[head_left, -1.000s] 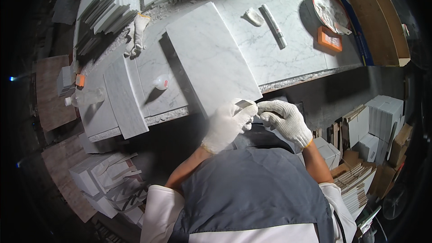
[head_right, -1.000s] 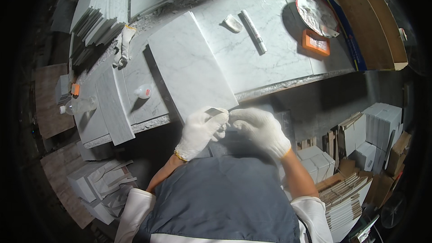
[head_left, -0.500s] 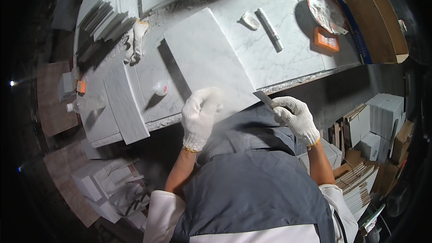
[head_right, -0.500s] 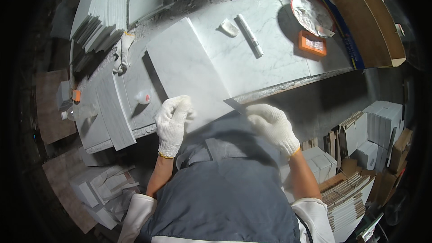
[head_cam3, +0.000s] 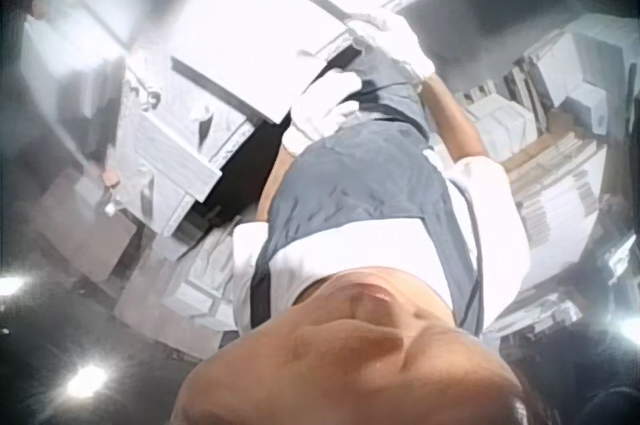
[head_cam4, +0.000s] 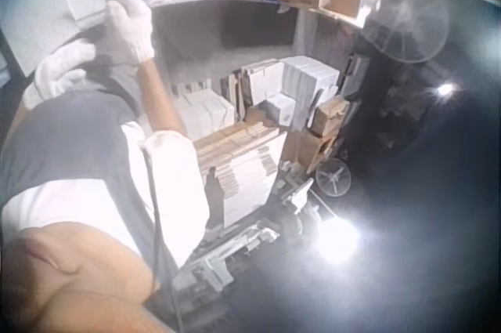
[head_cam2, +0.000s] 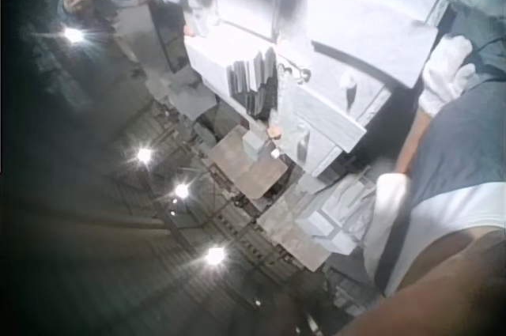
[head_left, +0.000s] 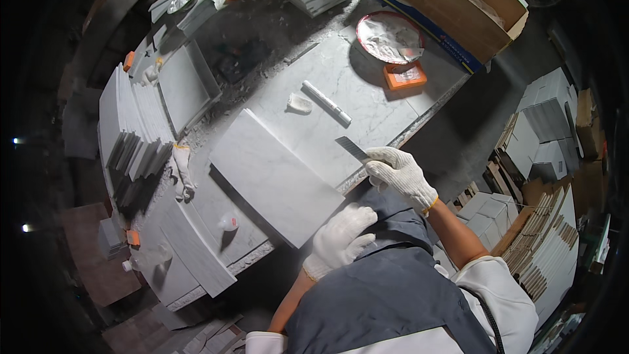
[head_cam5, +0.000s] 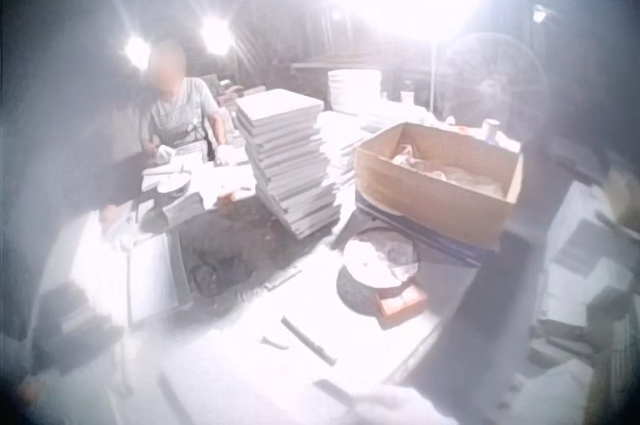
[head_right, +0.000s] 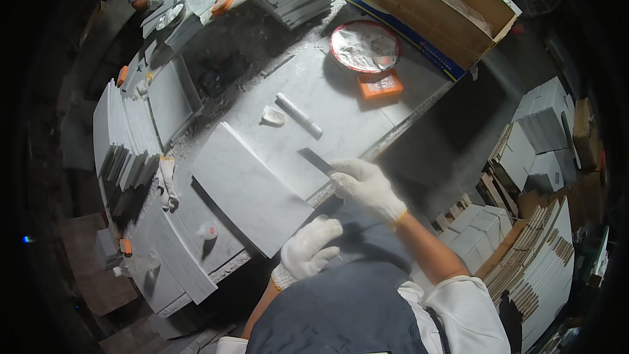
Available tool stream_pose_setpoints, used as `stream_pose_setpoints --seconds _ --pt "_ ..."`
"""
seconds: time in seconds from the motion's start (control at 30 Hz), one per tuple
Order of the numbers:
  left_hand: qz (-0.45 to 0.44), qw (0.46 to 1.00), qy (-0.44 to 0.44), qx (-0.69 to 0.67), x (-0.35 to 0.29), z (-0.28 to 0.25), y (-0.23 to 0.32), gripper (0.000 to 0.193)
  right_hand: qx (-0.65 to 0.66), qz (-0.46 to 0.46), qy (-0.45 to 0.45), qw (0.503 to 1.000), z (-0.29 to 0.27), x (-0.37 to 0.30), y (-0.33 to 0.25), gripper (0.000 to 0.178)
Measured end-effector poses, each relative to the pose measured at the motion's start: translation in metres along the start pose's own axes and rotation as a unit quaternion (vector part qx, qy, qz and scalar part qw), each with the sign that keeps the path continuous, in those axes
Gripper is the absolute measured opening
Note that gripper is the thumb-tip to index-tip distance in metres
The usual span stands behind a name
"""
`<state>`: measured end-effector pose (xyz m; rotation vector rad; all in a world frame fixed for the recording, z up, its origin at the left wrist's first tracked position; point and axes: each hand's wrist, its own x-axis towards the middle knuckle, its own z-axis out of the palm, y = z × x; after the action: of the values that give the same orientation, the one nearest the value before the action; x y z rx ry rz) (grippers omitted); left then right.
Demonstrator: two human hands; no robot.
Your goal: The person scrapes residue from the surface of a white rectangular tile using a metal scraper. They repeatedly wipe the tile with a cloth and continue scraping along the edges and center. Finished tiles are stacked nearby.
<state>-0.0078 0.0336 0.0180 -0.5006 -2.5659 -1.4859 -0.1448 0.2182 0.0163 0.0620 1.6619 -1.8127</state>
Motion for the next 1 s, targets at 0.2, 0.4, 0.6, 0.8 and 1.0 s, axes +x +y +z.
stream_pose_setpoints --seconds 0.2,0.4,0.6,0.8,1.0 --pt "-0.076 0.990 0.095 0.074 -0.006 -0.024 -0.010 0.041 -0.005 0.003 -0.003 1.000 -0.005 -0.001 0.007 0.043" --pt "-0.120 0.958 0.144 0.218 -0.027 -0.043 -0.042 0.046 0.020 0.025 -0.008 0.999 0.002 -0.004 0.014 0.040" --pt "-0.149 0.948 0.136 0.245 -0.046 -0.033 -0.060 0.043 -0.014 0.023 -0.008 1.000 0.006 -0.005 0.015 0.037" --pt "-0.169 0.980 0.095 0.040 -0.033 -0.025 -0.029 0.038 -0.027 0.010 -0.010 1.000 0.006 0.000 0.023 0.039" --pt "-0.069 0.937 0.082 0.333 0.004 -0.053 -0.046 0.056 -0.033 -0.021 0.004 0.999 0.001 0.006 0.030 0.037"
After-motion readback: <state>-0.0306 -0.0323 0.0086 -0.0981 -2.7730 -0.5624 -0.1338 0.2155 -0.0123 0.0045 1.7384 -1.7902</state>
